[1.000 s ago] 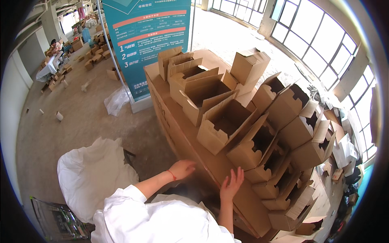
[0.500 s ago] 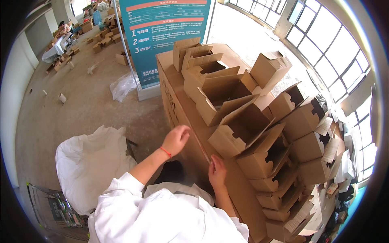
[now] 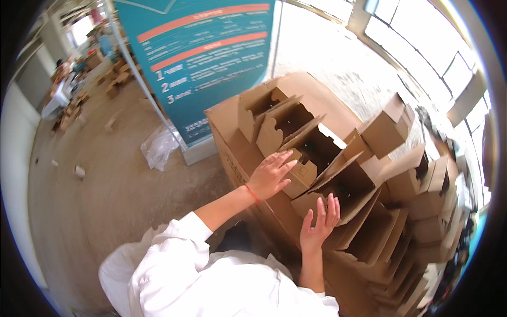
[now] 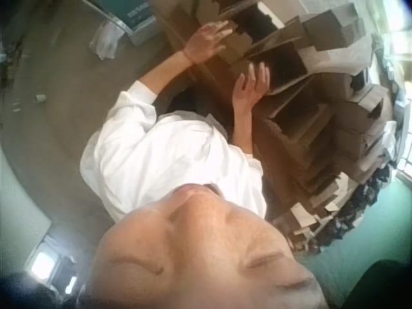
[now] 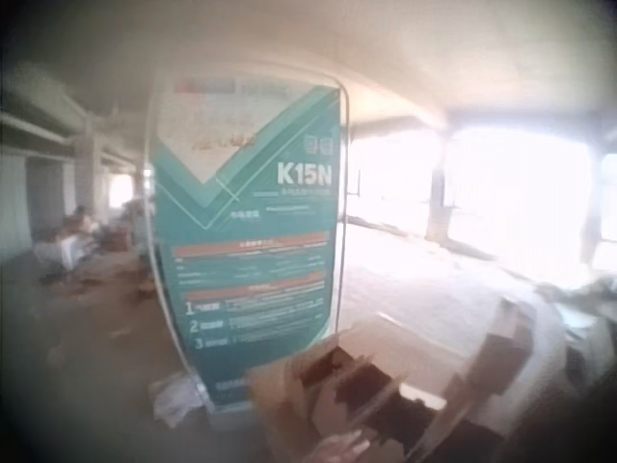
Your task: The person folds cardboard dividers and places them into larger cardboard boxes, then inserts plastic bottles into the compartments by hand.
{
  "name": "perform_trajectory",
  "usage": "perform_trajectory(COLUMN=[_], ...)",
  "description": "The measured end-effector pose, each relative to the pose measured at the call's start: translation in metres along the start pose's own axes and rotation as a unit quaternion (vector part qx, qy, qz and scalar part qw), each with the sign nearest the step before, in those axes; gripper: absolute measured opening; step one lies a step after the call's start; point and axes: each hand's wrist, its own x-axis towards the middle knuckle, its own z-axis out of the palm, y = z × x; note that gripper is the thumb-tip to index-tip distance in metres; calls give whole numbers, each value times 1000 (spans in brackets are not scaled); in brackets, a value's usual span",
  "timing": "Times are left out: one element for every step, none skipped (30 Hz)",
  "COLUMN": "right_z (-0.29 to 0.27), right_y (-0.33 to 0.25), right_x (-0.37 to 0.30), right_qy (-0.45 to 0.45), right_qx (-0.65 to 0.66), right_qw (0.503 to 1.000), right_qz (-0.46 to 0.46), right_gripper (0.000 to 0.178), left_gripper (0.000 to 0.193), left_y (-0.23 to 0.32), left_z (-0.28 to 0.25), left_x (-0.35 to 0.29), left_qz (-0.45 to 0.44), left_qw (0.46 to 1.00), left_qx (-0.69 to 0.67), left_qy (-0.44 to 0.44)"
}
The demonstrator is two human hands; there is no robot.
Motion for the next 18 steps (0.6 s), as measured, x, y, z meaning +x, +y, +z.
perform_trajectory(right_z=[5, 5, 4, 8, 9, 11, 15, 18, 20, 22, 22, 26, 31, 35, 36, 37, 39, 39], right_y=[-4, -7, -8, -3, 1, 4, 6, 12, 13, 14, 15, 19, 23, 24, 25, 25, 25, 24], right_x=[10, 21, 29, 31, 31, 31, 31, 30, 32, 33, 32, 31, 27, 24, 25, 25, 27, 26], right_qy=[-18, -35, -51, -84, -93, -102, -108, -108, -119, -129, -141, -171, -202, -232, -240, -248, -256, -256], right_qx=[-12, -32, -46, -85, -90, -92, -88, -87, -85, -83, -79, -93, -106, -119, -115, -111, -108, -105], right_qw=[1000, 999, 997, 993, 991, 989, 988, 988, 986, 985, 983, 977, 969, 961, 958, 955, 952, 952], right_qz=[5, 18, 31, 20, 39, 56, 70, 73, 79, 83, 85, 90, 94, 96, 106, 116, 127, 133], right_gripper=[43, 47, 51, 63, 64, 65, 66, 71, 69, 68, 67, 66, 65, 64, 64, 63, 63, 62], left_gripper=[55, 59, 62, 66, 66, 66, 65, 60, 55, 51, 47, 43, 40, 38, 37, 36, 36, 33], left_y=[-11, -22, -27, -32, -35, -38, -43, -49, -50, -51, -52, -54, -55, -55, -55, -54, -53, -49], left_z=[0, 5, 7, 11, 16, 20, 22, 30, 31, 31, 32, 31, 32, 31, 31, 30, 29, 25], left_x=[6, 14, 20, 23, 23, 24, 24, 22, 23, 24, 25, 27, 28, 29, 29, 28, 29, 30], left_qz=[4, 17, 30, 41, 36, 31, 23, 63, 57, 50, 41, 32, 21, 9, 25, 40, 57, 63], left_qw=[999, 998, 994, 989, 989, 989, 987, 991, 991, 991, 991, 989, 985, 981, 985, 988, 991, 992], left_qx=[30, 53, 81, 115, 95, 79, 69, 88, 76, 65, 55, 48, 42, 37, 38, 39, 40, 40], left_qy=[-19, -41, -63, -84, -104, -123, -142, -84, -95, -105, -114, -139, -164, -188, -164, -141, -117, -104])
